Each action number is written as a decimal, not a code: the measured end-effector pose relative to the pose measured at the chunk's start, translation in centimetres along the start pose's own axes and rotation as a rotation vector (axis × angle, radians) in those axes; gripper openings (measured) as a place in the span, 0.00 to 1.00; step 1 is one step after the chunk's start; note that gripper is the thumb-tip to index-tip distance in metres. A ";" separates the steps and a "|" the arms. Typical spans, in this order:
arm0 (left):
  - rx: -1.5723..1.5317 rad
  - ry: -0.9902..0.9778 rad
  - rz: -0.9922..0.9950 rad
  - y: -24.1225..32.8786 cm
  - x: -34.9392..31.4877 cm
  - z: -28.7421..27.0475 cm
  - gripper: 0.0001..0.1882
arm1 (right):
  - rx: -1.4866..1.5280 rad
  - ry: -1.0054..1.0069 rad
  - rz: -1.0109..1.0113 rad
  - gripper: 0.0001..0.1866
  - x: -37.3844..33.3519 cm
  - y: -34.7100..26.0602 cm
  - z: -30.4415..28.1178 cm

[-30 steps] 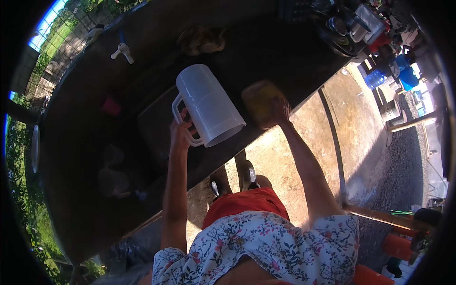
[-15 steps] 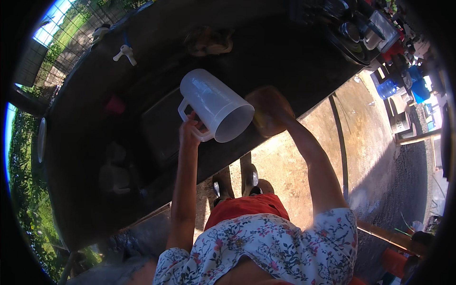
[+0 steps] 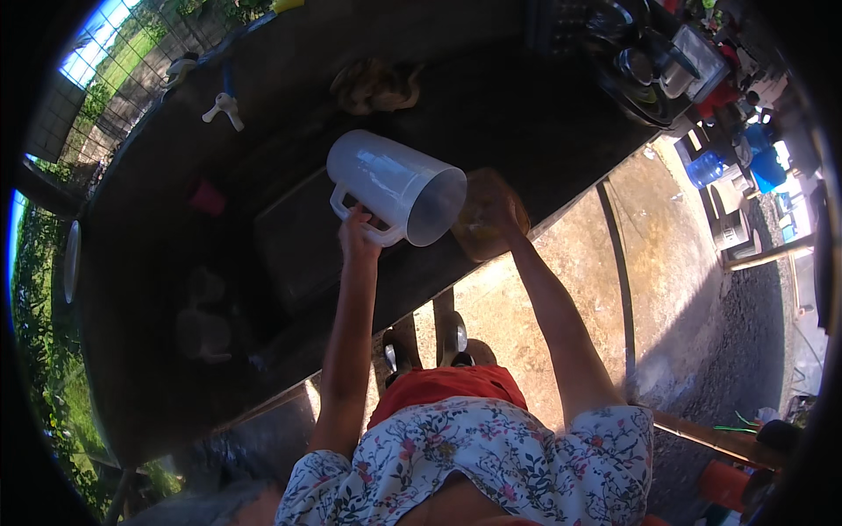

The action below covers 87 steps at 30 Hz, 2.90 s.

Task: The person washes several plastic containers at an outdoor sink. They scrub a large jug, a small pitcher, and a cup with a sponge, rinse each under running water, and place them on the sink surface.

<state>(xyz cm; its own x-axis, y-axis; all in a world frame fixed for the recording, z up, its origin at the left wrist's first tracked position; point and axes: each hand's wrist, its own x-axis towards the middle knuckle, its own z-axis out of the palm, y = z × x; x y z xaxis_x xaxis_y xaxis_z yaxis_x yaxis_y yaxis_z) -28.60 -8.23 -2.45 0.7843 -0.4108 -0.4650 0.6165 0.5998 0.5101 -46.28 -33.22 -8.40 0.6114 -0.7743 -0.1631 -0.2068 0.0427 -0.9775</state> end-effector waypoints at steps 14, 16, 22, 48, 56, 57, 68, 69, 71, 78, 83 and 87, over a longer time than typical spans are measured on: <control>-0.078 0.166 -0.044 -5.5 0.1 6.2 0.19 | 0.008 -0.230 -0.429 0.32 -7.9 -10.3 7.3; -0.012 0.134 -0.093 -5.1 0.6 5.7 0.17 | -0.280 -0.292 -0.465 0.34 -8.7 -9.7 6.9; 0.032 0.003 -0.010 -6.6 -1.7 5.0 0.25 | 0.784 -0.489 0.064 0.34 -6.2 -14.0 5.9; -0.154 -0.189 -0.357 -5.0 -0.5 0.5 0.23 | -0.525 -0.518 -0.320 0.12 -8.4 -10.4 6.2; -0.236 -0.352 -0.403 -3.9 -0.1 1.4 0.15 | -0.226 -0.613 -0.395 0.26 -13.0 -14.3 3.5; -0.197 -0.243 -0.332 -4.2 -0.6 1.7 0.15 | 0.059 -0.630 -0.343 0.25 -13.3 -14.9 3.7; 0.039 -0.272 -0.374 -0.3 -3.8 -3.7 0.18 | 0.378 -0.388 -0.079 0.17 -12.3 -15.5 4.8; -0.031 -0.311 -0.440 -0.4 -3.7 -4.6 0.19 | 0.525 -0.454 -0.003 0.16 -12.6 -15.4 4.7; -0.173 -0.372 -0.554 -1.0 -3.4 -5.8 0.21 | 0.992 -0.332 0.211 0.13 -12.3 -16.0 4.8; -0.277 -0.215 -0.574 -2.4 -4.6 -6.0 0.24 | 0.930 -0.460 0.004 0.13 -13.7 -13.1 8.5; -0.182 -0.304 -0.715 0.8 -5.9 -4.3 0.22 | -1.225 -0.224 -0.968 0.18 -13.5 -10.7 3.2; -0.169 -0.416 -0.882 -0.4 -6.7 -2.3 0.20 | -1.383 0.103 -0.991 0.17 -14.5 -11.2 1.8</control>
<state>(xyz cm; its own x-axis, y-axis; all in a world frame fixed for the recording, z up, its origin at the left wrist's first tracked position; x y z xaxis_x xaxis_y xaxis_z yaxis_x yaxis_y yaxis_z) -34.21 -4.11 -1.22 0.0308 -0.9466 -0.3209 0.9990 0.0398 -0.0215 -51.43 -21.31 4.67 0.8681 -0.2014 0.4536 -0.2993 -0.9415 0.1548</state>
